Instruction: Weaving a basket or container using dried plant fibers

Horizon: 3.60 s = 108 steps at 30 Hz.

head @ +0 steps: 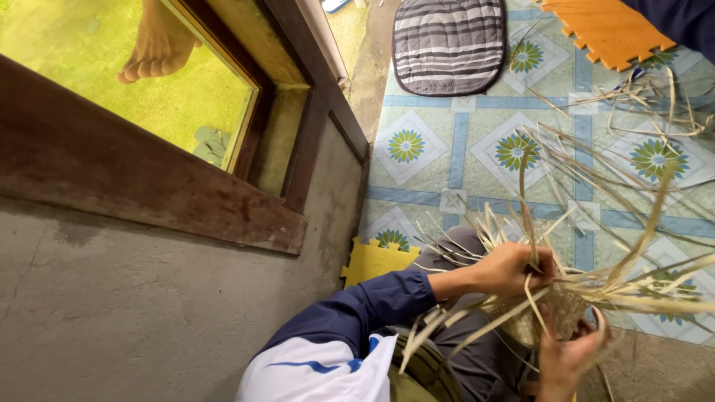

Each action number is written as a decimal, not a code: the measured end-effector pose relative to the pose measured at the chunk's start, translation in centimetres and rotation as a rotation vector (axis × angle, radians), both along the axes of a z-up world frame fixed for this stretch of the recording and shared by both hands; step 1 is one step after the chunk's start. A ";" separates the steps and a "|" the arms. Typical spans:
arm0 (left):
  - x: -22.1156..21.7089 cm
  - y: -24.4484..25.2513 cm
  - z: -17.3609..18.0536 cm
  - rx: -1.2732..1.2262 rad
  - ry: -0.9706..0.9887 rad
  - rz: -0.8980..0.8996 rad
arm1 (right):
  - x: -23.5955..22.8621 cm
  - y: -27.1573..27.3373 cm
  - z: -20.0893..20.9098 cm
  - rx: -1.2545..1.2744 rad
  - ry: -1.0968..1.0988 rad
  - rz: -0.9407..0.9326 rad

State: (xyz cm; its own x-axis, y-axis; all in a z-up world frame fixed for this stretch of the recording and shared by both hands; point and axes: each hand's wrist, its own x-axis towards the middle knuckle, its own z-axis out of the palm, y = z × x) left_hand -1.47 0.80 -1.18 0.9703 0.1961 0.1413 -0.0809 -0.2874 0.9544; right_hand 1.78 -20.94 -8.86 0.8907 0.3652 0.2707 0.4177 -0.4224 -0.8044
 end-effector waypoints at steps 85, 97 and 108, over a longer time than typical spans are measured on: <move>0.7 -0.4 2.3 0.116 -0.001 -0.187 | 4.2 -6.6 5.6 -0.459 -0.482 -0.582; 0.3 -2.9 0.0 0.301 -0.090 -0.211 | 4.4 -2.4 8.1 -1.140 -0.977 0.090; 0.2 -2.1 2.4 0.227 -0.185 -0.240 | 5.4 -1.9 8.6 -0.959 -1.049 -0.033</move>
State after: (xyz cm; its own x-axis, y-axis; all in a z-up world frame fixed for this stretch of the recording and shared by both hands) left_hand -1.29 -1.30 1.24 0.9388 -0.0897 0.3325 -0.3368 -0.4416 0.8316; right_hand 7.21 -22.87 -0.26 0.4462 0.7653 0.4639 0.6117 -0.6392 0.4661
